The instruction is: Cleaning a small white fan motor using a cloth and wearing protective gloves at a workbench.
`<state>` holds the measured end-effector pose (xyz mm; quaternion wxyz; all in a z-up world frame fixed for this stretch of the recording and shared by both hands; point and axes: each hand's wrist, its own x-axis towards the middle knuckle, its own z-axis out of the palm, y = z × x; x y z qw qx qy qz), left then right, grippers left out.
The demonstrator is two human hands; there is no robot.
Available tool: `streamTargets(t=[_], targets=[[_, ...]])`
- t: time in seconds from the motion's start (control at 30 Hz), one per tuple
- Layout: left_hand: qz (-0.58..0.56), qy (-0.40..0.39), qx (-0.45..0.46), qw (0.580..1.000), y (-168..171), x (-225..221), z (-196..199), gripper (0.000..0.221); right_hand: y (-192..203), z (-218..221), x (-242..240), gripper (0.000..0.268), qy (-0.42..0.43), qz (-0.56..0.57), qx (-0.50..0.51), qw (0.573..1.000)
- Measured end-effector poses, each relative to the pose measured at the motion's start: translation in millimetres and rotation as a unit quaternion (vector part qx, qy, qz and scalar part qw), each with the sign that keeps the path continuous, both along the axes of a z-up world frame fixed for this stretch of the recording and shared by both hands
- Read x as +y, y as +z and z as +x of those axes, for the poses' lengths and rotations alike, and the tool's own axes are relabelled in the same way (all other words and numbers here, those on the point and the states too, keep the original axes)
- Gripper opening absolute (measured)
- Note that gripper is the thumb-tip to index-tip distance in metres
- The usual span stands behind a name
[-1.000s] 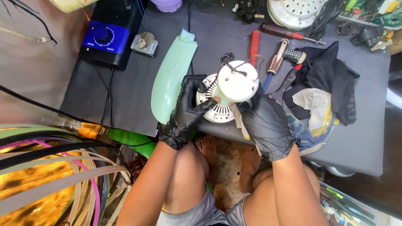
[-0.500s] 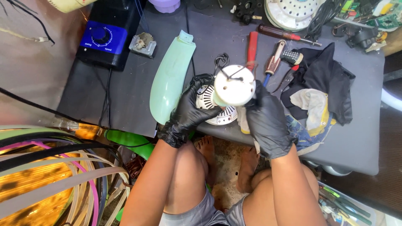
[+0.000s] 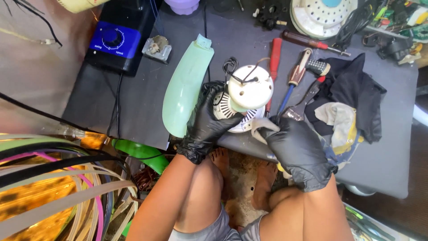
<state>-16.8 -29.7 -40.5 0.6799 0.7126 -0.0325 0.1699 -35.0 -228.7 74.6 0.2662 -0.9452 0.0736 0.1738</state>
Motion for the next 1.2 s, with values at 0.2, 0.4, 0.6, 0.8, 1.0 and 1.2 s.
streamTargets(t=[0.2,0.4,0.6,0.8,1.0,1.2], targets=[[0.017,-0.033,0.029,0.999,-9,8,3,0.089,-10,5,10,0.037,-0.011,0.025,0.052,0.998],[0.03,-0.022,0.103,0.994,28,-3,-6,0.084,-22,0,21,0.053,0.063,-0.091,0.001,0.994],[-0.068,-0.089,0.096,0.989,28,17,4,0.08,-4,-2,14,0.041,-0.025,0.038,0.05,0.998],[-0.065,-0.102,0.08,0.989,14,16,7,0.083,-6,-2,6,0.03,-0.019,0.021,-0.024,0.999],[0.138,-0.008,-0.014,0.99,3,3,4,0.069,7,3,11,0.043,0.026,-0.017,-0.047,0.998],[0.09,-0.052,0.017,0.994,-25,17,8,0.09,11,1,11,0.039,0.082,0.154,-0.058,0.983]])
